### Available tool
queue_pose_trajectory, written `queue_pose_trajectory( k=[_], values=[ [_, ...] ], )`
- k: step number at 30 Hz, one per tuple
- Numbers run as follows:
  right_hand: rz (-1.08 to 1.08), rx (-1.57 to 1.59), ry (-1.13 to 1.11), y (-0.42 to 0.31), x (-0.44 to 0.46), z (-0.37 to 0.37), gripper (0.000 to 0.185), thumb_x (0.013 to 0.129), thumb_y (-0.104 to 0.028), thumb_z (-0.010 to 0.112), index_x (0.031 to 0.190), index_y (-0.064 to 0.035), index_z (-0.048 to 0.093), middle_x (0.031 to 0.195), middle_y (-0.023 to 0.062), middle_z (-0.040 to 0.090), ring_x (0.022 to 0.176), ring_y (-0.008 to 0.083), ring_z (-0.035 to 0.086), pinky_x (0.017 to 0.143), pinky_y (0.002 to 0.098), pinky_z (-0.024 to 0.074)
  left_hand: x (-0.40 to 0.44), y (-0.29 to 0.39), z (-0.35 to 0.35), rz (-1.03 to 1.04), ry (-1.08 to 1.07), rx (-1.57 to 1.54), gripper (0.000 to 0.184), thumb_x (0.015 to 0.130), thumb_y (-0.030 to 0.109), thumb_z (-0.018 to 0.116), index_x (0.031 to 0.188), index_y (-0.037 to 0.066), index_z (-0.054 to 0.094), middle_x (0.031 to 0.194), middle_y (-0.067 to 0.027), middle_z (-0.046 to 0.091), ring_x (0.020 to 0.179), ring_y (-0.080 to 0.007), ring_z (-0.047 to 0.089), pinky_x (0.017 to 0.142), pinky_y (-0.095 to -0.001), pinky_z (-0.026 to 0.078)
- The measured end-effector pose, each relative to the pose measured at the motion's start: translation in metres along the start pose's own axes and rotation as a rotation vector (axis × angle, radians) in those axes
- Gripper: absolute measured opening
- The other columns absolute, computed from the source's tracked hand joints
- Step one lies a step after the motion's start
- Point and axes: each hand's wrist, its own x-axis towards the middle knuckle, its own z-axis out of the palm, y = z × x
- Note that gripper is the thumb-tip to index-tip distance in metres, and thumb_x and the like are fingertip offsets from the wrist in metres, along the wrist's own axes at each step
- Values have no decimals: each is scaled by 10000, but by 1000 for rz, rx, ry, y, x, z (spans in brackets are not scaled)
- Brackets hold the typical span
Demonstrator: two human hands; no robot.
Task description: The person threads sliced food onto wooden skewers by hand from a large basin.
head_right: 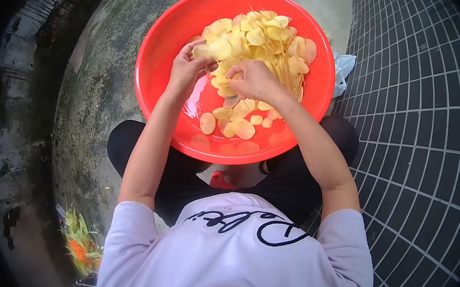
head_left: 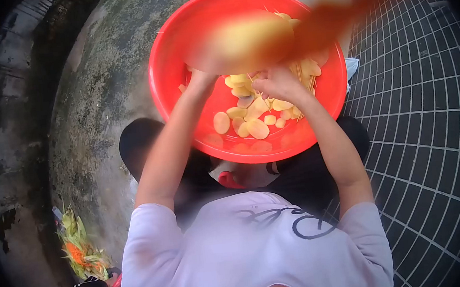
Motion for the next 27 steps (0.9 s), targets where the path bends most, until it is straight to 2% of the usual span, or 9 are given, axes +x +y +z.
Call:
queue_pose_trajectory(
  k=[5, 8, 11, 14, 17, 20, 26, 27],
  values=[
    [39, 58, -13, 0, 0, 3, 325, 785, -125, 634, 1066, 27, 688, 646, 78, 661, 546, 119, 635, 526, 282, 516, -3, 2, 1, 7, 13, -1, 463, 868, -61, 627, 1305, -7, 485, 993, -128, 682, 808, -202, 720, 725, -295, 622],
    [84, 84, -61, -6, -2, 1, 284, 826, -79, 615, 1080, 47, 609, 765, 83, 632, 553, 113, 590, 501, 257, 484, -3, 3, 1, -9, -10, 33, 463, 901, -27, 624, 1335, 4, 464, 1156, -155, 641, 949, -208, 702, 833, -306, 616],
    [107, 88, -68, -7, -2, 0, 286, 832, -86, 607, 1087, 45, 614, 738, 76, 622, 539, 106, 580, 488, 255, 476, -2, 2, 3, 5, -14, 17, 457, 903, -28, 620, 1333, 4, 467, 1162, -149, 637, 949, -205, 700, 826, -308, 617],
    [92, 86, -32, -7, -2, -1, 301, 799, -113, 615, 1045, 41, 695, 658, 78, 661, 527, 112, 625, 504, 266, 515, -1, 0, 2, 16, -19, 4, 452, 903, -29, 619, 1327, 5, 469, 1157, -142, 636, 951, -205, 699, 827, -311, 618],
    [99, 120, -46, -11, -3, -2, 290, 802, -107, 606, 1031, 45, 698, 655, 72, 658, 516, 110, 617, 492, 261, 510, -1, 0, 3, 29, -6, 9, 439, 902, -29, 619, 1316, 9, 475, 1140, -132, 638, 952, -206, 698, 828, -312, 619],
    [135, 133, -95, -16, -5, -3, 276, 850, -85, 580, 1094, 36, 625, 670, 48, 588, 516, 101, 566, 473, 252, 464, -1, 0, 3, 36, -12, -6, 435, 901, -22, 626, 1309, 15, 478, 1125, -122, 640, 949, -203, 698, 827, -312, 618],
    [120, 167, -73, -7, 1, -1, 261, 857, -75, 582, 1093, 27, 630, 717, 48, 610, 560, 95, 581, 506, 249, 484, -7, 5, 9, 58, -18, 65, 385, 913, 15, 630, 1279, 16, 511, 1120, -112, 640, 931, -202, 700, 826, -318, 613],
    [62, 104, -27, -3, 2, 1, 270, 832, -89, 599, 1073, 19, 659, 698, 62, 628, 564, 112, 600, 523, 267, 492, -6, 5, 9, 60, -2, 72, 361, 918, 30, 628, 1264, 15, 525, 1121, -112, 641, 933, -203, 701, 823, -319, 613]
  ],
)
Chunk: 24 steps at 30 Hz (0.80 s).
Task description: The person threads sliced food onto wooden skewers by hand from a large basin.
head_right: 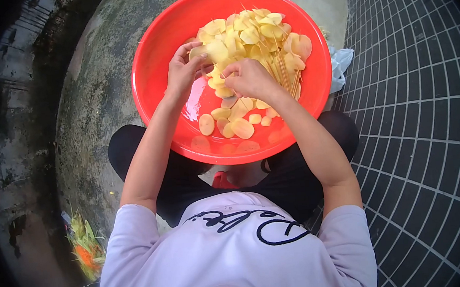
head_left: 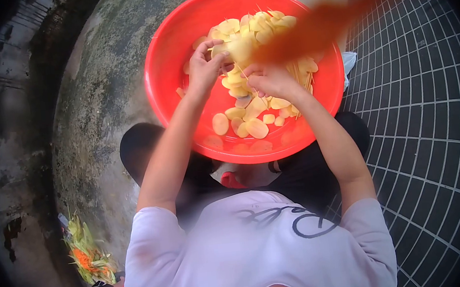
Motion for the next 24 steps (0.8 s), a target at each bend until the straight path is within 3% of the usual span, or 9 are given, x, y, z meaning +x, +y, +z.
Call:
queue_pose_trajectory(
  k=[2, 8, 11, 14, 17, 20, 24],
  values=[
    [-120, -125, 89, 10, 2, 3, 289, 782, -117, 633, 1031, 4, 718, 660, 91, 665, 573, 144, 637, 559, 304, 508, 0, 0, -1, 2, 32, 16, 318, 929, 59, 625, 1235, 13, 552, 1123, -111, 642, 936, -205, 702, 817, -321, 611],
    [-240, -145, 180, 18, 3, 9, 288, 784, -156, 663, 1034, -25, 721, 710, 113, 689, 642, 225, 665, 637, 347, 525, 1, 3, -2, -42, 39, -22, 272, 965, 169, 603, 1174, -5, 591, 1107, -128, 669, 920, -220, 712, 803, -315, 606],
    [-290, -203, 239, 19, 3, 10, 279, 791, -161, 665, 1032, -28, 714, 762, 142, 699, 704, 278, 681, 681, 382, 533, 0, 2, -1, -40, 39, -30, 247, 954, 126, 582, 1141, -34, 604, 1009, -139, 695, 820, -235, 727, 706, -306, 598],
    [-312, -322, 270, 13, -1, 10, 253, 807, -147, 642, 1024, -33, 706, 841, 183, 700, 770, 318, 685, 715, 410, 539, -1, 4, 0, -81, 26, -42, 252, 949, 133, 590, 1125, -47, 606, 986, -137, 699, 821, -235, 731, 707, -300, 597],
    [-414, -458, 356, 10, -6, 11, 218, 820, -117, 613, 1003, -36, 699, 885, 191, 693, 810, 340, 680, 733, 434, 539, -2, 7, 0, -89, 22, -34, 253, 945, 144, 599, 1111, -46, 613, 978, -140, 700, 822, -238, 731, 710, -297, 596],
    [-536, -566, 437, 11, -5, 11, 201, 828, -100, 599, 995, -47, 695, 911, 172, 694, 821, 349, 676, 731, 447, 540, -1, 4, -4, -117, -35, 2, 265, 965, 211, 608, 1123, -1, 598, 1049, -145, 698, 900, -239, 729, 802, -309, 598],
    [-597, -605, 483, 11, -5, 10, 183, 827, -97, 602, 983, -56, 689, 909, 150, 693, 809, 348, 673, 712, 449, 539, -4, 7, -1, -110, -5, -60, 258, 950, 163, 595, 1093, -50, 625, 987, -149, 701, 815, -247, 733, 705, -297, 599]
  ],
)
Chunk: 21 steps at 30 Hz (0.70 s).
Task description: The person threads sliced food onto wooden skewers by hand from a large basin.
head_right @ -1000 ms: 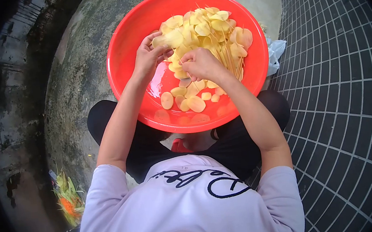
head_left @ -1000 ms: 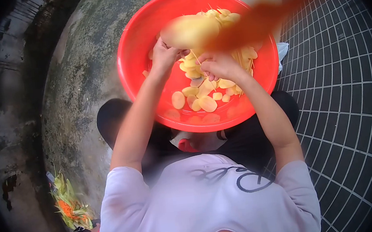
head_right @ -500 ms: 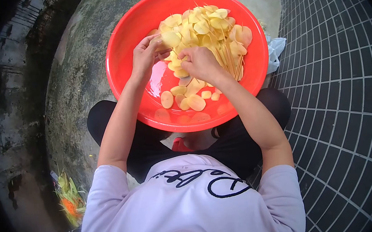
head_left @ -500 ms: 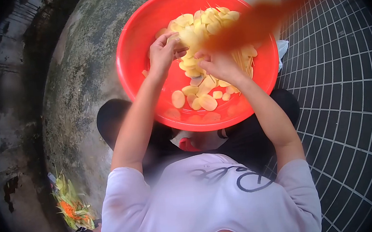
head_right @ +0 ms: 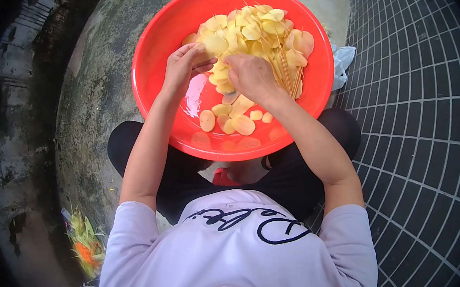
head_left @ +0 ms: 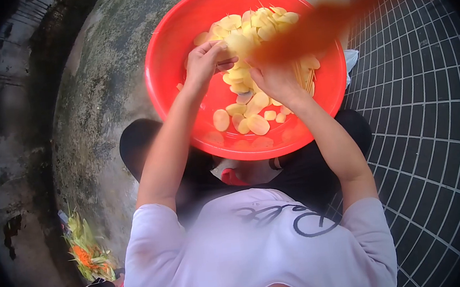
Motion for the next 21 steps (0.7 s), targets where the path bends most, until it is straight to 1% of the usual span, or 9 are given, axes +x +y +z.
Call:
queue_pose_trajectory(
  k=[2, 5, 11, 14, 17, 20, 21],
  values=[
    [-9, 8, 19, 3, 1, 1, 177, 828, -98, 604, 979, -60, 687, 915, 147, 694, 805, 347, 672, 705, 449, 540, 0, 2, 0, -11, -1, -35, 260, 954, 165, 587, 1094, -51, 625, 990, -152, 701, 811, -248, 733, 703, -296, 599],
    [-22, -3, 43, 5, 1, 2, 163, 834, -83, 604, 973, -64, 685, 908, 143, 692, 792, 345, 672, 689, 444, 542, 1, 3, -4, -29, -51, 13, 279, 970, 203, 595, 1127, -28, 595, 1056, -172, 687, 907, -272, 727, 805, -326, 605],
    [-20, -76, 84, 7, -1, 6, 142, 859, -98, 631, 987, -78, 690, 892, 127, 688, 775, 330, 674, 670, 433, 546, 8, 0, -11, -94, -77, 58, 284, 956, 209, 611, 1115, -27, 604, 1046, -156, 688, 890, -256, 728, 784, -316, 608],
    [-26, -136, 78, 7, 0, 3, 134, 864, -121, 652, 983, -85, 700, 912, 118, 693, 781, 326, 675, 679, 426, 547, -1, 1, -3, -129, -92, 68, 282, 947, 212, 622, 1107, -20, 612, 1031, -143, 691, 883, -244, 728, 768, -305, 607],
    [21, -23, 101, 6, 1, 5, 121, 864, -152, 669, 949, -81, 718, 903, 120, 698, 788, 328, 674, 688, 419, 540, -2, 2, -2, -76, -81, 41, 270, 947, 216, 617, 1068, -25, 635, 962, -121, 688, 784, -218, 725, 686, -290, 586],
    [204, 181, 48, 6, 2, 7, 133, 868, -190, 682, 906, -72, 729, 894, 135, 699, 801, 330, 673, 701, 422, 532, 0, 6, -4, -47, -65, 27, 272, 952, 222, 615, 1067, -24, 635, 963, -118, 687, 783, -216, 723, 688, -293, 587],
    [207, 183, 26, 9, 2, 9, 144, 870, -204, 682, 898, -70, 730, 873, 140, 697, 799, 333, 672, 704, 428, 528, 0, 7, -5, -32, -68, 26, 280, 958, 216, 603, 1080, -35, 629, 977, -127, 686, 790, -223, 723, 697, -293, 593]
  ],
)
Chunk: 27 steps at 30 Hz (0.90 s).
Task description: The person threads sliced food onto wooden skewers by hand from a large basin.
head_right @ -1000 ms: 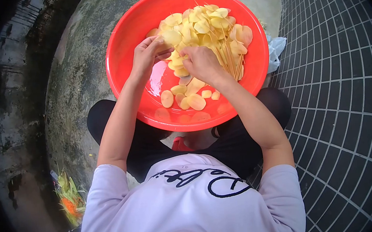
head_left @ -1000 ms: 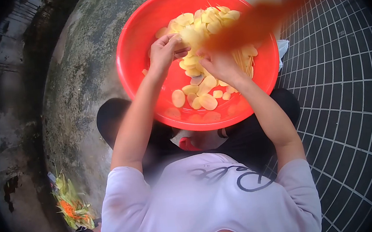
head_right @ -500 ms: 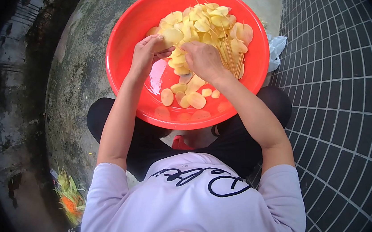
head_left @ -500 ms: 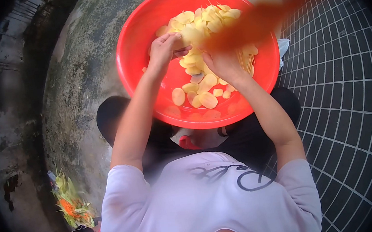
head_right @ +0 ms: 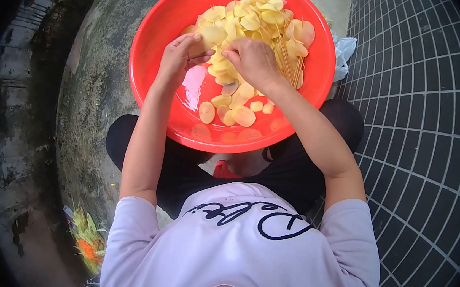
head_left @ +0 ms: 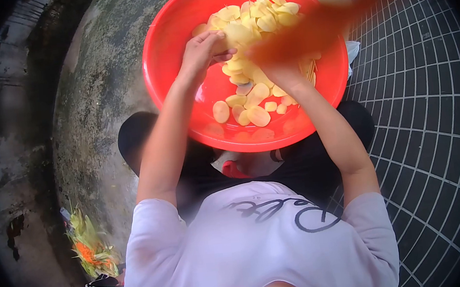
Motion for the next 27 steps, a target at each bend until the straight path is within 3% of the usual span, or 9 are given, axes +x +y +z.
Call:
queue_pose_trajectory(
  k=[4, 8, 11, 16, 19, 20, 23, 26, 27],
  values=[
    [21, -59, -116, 11, 3, -7, 191, 880, -244, 673, 877, -62, 731, 799, 162, 686, 786, 346, 668, 720, 451, 517, 3, 5, -3, 20, 26, -8, 316, 975, 209, 568, 1179, -31, 593, 1042, -152, 692, 886, -243, 729, 775, -293, 604],
    [24, -173, -188, -7, 5, -24, 231, 889, -269, 651, 877, -55, 736, 739, 174, 673, 763, 356, 664, 727, 462, 511, 7, 0, -5, 6, 0, 77, 297, 972, 229, 587, 1149, -8, 613, 1031, -133, 693, 878, -230, 731, 738, -277, 592],
    [14, -22, -190, -3, 1, -19, 240, 891, -274, 643, 872, -54, 739, 746, 173, 674, 752, 355, 661, 722, 464, 510, 4, -2, -4, -31, -41, 224, 282, 970, 254, 603, 1121, 17, 630, 1019, -115, 693, 870, -216, 731, 707, -263, 578],
    [44, -66, -219, -7, 5, -22, 250, 884, -282, 651, 873, -50, 745, 744, 172, 675, 740, 344, 660, 721, 456, 509, 4, -2, -7, -99, -131, 392, 307, 976, 300, 608, 1133, 39, 647, 1016, -86, 697, 840, -198, 728, 673, -260, 561],
    [72, -20, -198, -4, 11, -27, 252, 882, -284, 659, 891, -48, 749, 740, 164, 678, 740, 334, 662, 727, 446, 512, 15, 10, -22, -2, 34, 385, 364, 971, 326, 607, 1153, 15, 660, 983, -102, 713, 794, -193, 716, 673, -273, 551],
    [85, -13, -194, -4, 12, -30, 254, 881, -285, 661, 899, -48, 751, 740, 161, 680, 742, 330, 664, 730, 443, 513, 18, 13, -24, 38, 184, 498, 346, 951, 335, 613, 1104, 36, 694, 949, -114, 731, 799, -201, 719, 681, -289, 553],
    [91, -30, -152, 1, 16, -37, 253, 879, -284, 666, 906, -48, 752, 739, 148, 683, 745, 319, 666, 734, 436, 515, 33, 5, -55, 28, 310, 1157, 267, 917, 277, 619, 1059, 77, 726, 937, -129, 736, 843, -233, 726, 730, -345, 567],
    [115, 11, -100, -1, 17, -42, 245, 876, -279, 668, 901, -50, 750, 749, 140, 687, 753, 311, 668, 729, 434, 515, 40, -20, -74, -116, 250, 1540, 221, 894, 200, 594, 1030, 107, 742, 953, -143, 732, 842, -259, 730, 792, -390, 565],
    [132, 17, -119, -2, 17, -44, 240, 875, -275, 669, 899, -51, 751, 756, 138, 690, 756, 308, 669, 731, 432, 515, 39, -20, -73, -213, 258, 1516, 223, 897, 194, 587, 1036, 110, 741, 973, -143, 731, 851, -267, 730, 802, -400, 564]
  ],
)
